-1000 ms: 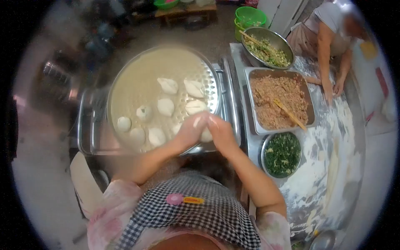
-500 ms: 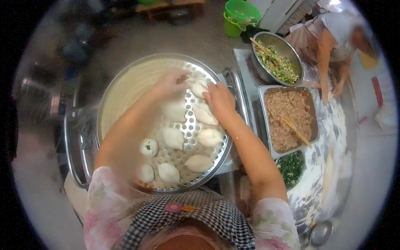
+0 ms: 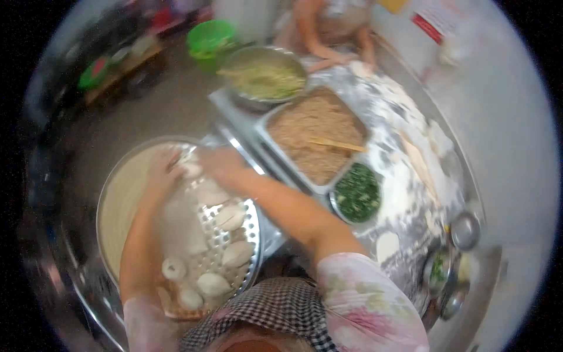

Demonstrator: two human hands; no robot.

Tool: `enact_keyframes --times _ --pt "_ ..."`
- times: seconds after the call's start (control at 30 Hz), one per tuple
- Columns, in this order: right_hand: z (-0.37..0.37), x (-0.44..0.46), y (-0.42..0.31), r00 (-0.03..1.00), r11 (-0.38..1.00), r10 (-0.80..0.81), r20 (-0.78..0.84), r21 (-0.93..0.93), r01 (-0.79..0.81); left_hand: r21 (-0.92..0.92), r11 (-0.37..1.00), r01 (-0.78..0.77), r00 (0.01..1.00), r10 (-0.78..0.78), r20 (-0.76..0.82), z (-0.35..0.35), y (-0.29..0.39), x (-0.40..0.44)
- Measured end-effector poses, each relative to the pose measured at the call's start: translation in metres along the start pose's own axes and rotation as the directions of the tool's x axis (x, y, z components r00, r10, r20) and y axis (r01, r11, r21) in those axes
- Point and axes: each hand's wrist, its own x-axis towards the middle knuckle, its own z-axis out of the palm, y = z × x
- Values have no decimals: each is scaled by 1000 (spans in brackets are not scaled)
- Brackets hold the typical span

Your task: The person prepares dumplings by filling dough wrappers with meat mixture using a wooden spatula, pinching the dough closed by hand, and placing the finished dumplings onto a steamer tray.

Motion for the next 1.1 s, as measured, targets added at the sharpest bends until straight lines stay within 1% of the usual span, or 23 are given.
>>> enact_keyframes --times 0.07,0.13,0.17,0.2,0.23,0.27,0.3,0.33,0.4,0.43,0.53,0.57,0.6,0.63,0.67,0.7,0.73,0.77,0.8,0.83,0.9,1.0,1.1 --pt "-37 -24 -15 992 993 -20 -122 -118 5 -16 998 -68 991 69 113 17 -21 8" --pt "-62 -45 4 968 994 -30 -251 -113 2 21 1000 -22 988 18 151 14 -9 12" --pt "-87 -55 14 956 981 132 -261 -103 -164 39 999 -18 986 11 169 13 -8 13" --pt "-137 -67 13 919 943 290 -268 -84 -323 62 998 -12 982 0 188 11 -7 15" --pt "-182 -84 17 796 868 457 -397 5 -496 89 996 -9 978 -10 207 10 -6 17" --pt "-199 -110 72 664 912 391 -637 173 -372 81 997 18 982 -33 188 10 -7 18" --pt "-216 -136 126 481 955 295 -826 240 -173 75 996 44 984 -56 170 9 -8 20" --pt "-257 -167 118 296 770 609 -736 638 3 70 995 68 985 -78 156 12 0 24" --pt "-294 -242 143 187 764 625 -758 643 54 8 996 -86 996 86 34 15 40 38" --pt "-302 -281 150 160 742 651 -742 667 69 -21 987 -162 987 161 -18 19 66 43" --pt "-290 -387 163 76 704 710 -701 709 -40 -309 937 -162 966 215 146 55 164 40" --pt "-281 -421 168 50 662 749 -660 744 -96 -329 929 -168 933 258 251 72 202 29" --pt "-265 -454 172 28 617 784 -620 774 -145 -346 922 -172 890 296 346 89 240 14" --pt "-247 -488 178 5 567 817 -576 802 -188 -424 897 -126 818 335 467 111 275 -5" --pt "-228 -524 188 1 513 851 -525 832 -212 -493 868 -67 731 379 567 137 306 -25" --pt "-209 -557 196 -3 458 882 -471 858 -232 -473 877 -84 629 415 658 169 327 -48" --pt "-193 -584 198 -26 409 905 -425 884 -225 -496 867 -52 508 451 734 194 359 -69" --pt "-179 -609 198 -42 358 926 -376 908 -219 -527 850 -18 462 474 750 220 385 -93" --pt "-167 -629 196 -56 306 944 -324 929 -210 -486 870 -81 402 475 783 253 401 -111" --pt "-160 -649 194 -44 274 956 -291 934 -231 -466 883 -58 389 450 804 287 414 -130" --pt "-154 -682 187 -15 217 973 -230 937 -276 -325 945 -24 393 308 866 330 450 -151" --pt "-135 -729 187 121 221 973 -195 938 -267 -260 930 -259 663 367 653 393 462 -176" --pt "-123 -748 181 158 135 984 -82 920 -368 -31 956 -292 614 213 760 412 467 -178"
